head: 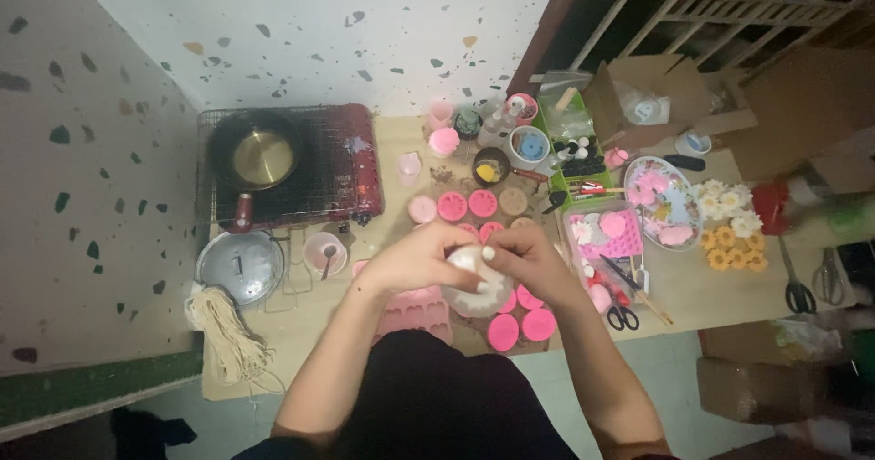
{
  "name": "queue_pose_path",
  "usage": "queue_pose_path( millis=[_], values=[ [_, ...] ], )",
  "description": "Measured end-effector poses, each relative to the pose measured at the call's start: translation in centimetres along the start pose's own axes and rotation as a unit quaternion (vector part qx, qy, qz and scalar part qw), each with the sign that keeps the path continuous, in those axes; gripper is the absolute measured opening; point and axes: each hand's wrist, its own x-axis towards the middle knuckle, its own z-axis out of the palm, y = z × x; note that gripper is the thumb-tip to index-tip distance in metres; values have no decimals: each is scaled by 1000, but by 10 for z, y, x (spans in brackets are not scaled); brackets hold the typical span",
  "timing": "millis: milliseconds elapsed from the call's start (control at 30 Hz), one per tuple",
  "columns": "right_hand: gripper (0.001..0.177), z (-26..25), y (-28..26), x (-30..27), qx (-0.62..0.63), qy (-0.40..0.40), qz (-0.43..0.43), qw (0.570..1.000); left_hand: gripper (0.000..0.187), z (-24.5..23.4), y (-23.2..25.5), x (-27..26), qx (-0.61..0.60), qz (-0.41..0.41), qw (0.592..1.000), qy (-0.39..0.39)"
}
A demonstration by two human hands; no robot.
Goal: Removing wax pieces from molds, trimming them with scissors, melting more wax on a stove, and mixing colored wax in a cup.
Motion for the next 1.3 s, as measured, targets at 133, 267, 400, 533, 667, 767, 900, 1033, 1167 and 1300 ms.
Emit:
queue_pose_path(
  millis=[133, 267, 400, 533, 667, 767, 900, 1033, 1167, 1300],
  values=[
    [38, 1, 32, 3, 146, -41, -2, 988, 25, 0, -3, -3, -62, 13, 997, -34],
    [44, 10, 25, 2, 158, 49, -15, 986, 26, 21, -20, 4, -119, -28, 992, 40],
    [47, 18, 28, -10, 65, 160, -45, 984, 36, 38, -25, 10, -255, -28, 947, 193],
    [43, 18, 33, -28, -8, 167, -30, 985, 40, 36, -14, 2, -241, -19, 954, 177],
    [43, 17, 28, -35, 57, 134, -11, 989, 41, 29, -11, -2, -218, -28, 970, 108],
    [47, 14, 41, -38, 134, 106, -26, 985, 43, 29, -17, 1, -259, -24, 963, 71],
    [39, 20, 29, -27, 306, 94, -40, 946, 46, 33, -26, 9, -387, -32, 921, 35],
    [29, 9, 54, -21, 201, 162, -71, 964, 43, 41, -30, 14, -402, -38, 910, 96],
    [24, 6, 26, -28, 9, 173, -91, 981, 42, 43, -21, 11, -339, -42, 927, 154],
    [25, 3, 6, -34, 45, 135, 15, 990, 38, 38, -29, 9, -381, -57, 915, 120]
  ],
)
